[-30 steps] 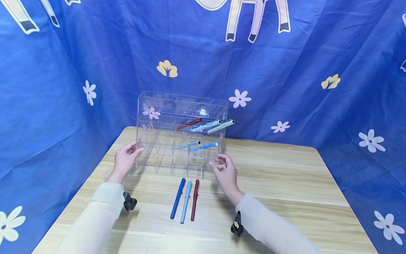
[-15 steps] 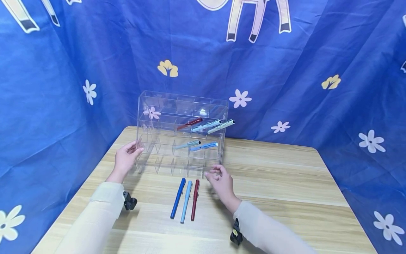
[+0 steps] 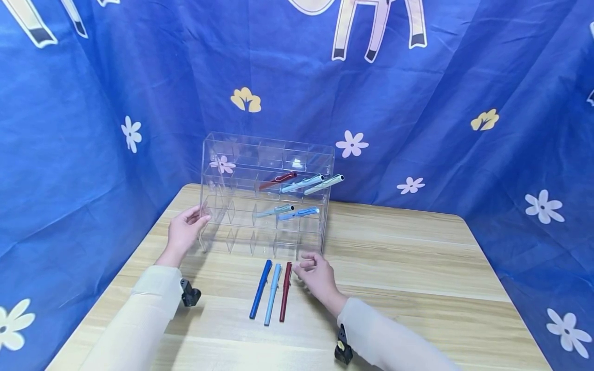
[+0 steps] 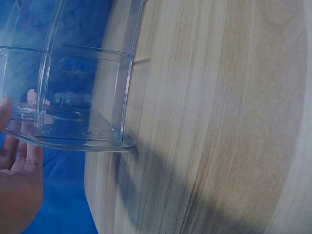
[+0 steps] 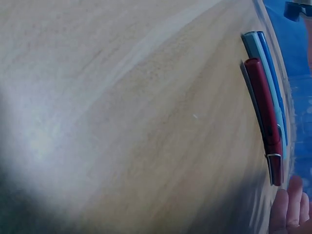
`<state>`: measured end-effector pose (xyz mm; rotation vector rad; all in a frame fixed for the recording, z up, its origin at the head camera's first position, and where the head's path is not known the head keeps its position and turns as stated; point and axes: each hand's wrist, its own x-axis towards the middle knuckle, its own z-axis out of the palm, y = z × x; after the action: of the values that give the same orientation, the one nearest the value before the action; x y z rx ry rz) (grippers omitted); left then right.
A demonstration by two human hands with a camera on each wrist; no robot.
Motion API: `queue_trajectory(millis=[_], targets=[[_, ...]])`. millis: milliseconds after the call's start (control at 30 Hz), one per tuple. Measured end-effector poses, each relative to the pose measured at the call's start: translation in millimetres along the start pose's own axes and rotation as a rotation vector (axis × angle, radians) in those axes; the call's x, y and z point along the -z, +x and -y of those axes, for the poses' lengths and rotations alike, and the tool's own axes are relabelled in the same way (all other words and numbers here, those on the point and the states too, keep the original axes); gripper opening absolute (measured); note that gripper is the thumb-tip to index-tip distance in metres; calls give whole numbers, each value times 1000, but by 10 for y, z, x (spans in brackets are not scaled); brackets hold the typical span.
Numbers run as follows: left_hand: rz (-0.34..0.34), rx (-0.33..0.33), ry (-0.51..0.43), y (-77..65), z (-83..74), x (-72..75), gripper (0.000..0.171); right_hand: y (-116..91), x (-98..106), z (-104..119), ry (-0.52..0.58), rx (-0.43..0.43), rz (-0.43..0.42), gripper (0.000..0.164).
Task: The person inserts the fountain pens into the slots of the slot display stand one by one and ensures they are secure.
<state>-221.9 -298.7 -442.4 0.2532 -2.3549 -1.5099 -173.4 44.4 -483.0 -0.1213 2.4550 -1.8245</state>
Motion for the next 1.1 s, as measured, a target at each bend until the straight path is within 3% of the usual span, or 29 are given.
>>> queue_trajectory(millis=[667,1100], targets=[[15,15,2,-11,-58,14,51,-20,-137,-23,-219,-60,95,44],[6,9,2,-21,-38,3,49,4,-197,-20,-233,-122,103,44]])
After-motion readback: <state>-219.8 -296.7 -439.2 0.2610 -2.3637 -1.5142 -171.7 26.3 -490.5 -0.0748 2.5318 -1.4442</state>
